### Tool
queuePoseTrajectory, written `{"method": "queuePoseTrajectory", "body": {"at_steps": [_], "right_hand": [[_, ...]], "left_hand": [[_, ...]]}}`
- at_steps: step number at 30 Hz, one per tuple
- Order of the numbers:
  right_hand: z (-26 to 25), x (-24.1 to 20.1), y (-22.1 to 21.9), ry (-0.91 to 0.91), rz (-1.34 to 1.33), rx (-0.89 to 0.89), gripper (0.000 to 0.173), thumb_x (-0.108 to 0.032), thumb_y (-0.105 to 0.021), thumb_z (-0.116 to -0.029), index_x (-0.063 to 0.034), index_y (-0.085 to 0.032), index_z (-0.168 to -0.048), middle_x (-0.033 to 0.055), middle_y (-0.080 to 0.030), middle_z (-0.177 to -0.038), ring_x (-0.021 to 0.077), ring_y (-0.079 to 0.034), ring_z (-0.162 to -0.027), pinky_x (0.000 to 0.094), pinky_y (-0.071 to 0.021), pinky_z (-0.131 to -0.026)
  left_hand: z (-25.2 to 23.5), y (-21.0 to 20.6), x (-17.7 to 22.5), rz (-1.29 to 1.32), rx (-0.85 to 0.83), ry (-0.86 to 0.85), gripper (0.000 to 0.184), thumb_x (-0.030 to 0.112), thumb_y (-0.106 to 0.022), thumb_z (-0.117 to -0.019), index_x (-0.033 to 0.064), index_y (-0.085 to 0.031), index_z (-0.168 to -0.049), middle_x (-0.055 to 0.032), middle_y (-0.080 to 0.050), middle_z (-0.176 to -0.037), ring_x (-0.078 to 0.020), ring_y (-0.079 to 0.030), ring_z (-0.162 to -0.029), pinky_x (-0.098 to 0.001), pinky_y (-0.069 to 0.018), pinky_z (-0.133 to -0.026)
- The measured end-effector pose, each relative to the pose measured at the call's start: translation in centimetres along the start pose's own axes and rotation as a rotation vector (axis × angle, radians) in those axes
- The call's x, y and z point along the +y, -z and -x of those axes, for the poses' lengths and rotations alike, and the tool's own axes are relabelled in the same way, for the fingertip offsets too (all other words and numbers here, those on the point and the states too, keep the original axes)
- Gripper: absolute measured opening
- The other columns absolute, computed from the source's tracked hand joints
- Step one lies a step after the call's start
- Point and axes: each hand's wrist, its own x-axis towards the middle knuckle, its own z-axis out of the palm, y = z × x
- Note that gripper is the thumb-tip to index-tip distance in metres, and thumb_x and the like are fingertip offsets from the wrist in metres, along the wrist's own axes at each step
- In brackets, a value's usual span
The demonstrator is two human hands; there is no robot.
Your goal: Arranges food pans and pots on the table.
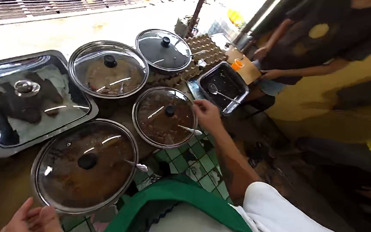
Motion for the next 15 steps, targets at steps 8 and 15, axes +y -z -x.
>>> {"method": "queuePoseTrajectory", "body": {"at_steps": [8, 15], "right_hand": [[-10.1, 10.8, -1.0, -0.214, -0.343, -0.255, 0.053, -0.040, -0.035, -0.1124, 0.0008, -0.059, -0.137, 0.0229, -0.065, -0.126, 0.0316, -0.066, -0.108, 0.0513, -0.0547, -0.090], [-11.9, 9.9, -4.9, -0.257, -0.475, -0.222, 0.060, -0.046, -0.031, -0.1125, 0.0022, -0.066, -0.118, 0.0217, -0.068, -0.106, 0.0303, -0.065, -0.099, 0.0520, -0.0514, -0.090]], "left_hand": [[4.3, -11.4, 14.8, 0.663, -0.606, 0.330, 0.045, 0.022, -0.038, -0.1082, -0.0013, -0.046, -0.146, -0.0097, -0.069, -0.119, -0.0156, -0.072, -0.097, -0.0316, -0.0607, -0.083], [1.9, -20.6, 18.7, 0.687, -0.310, 0.612, 0.072, 0.015, -0.045, -0.1100, 0.0060, 0.001, -0.164, -0.0233, -0.013, -0.169, -0.0294, -0.032, -0.152, -0.0410, -0.0347, -0.120]]}}
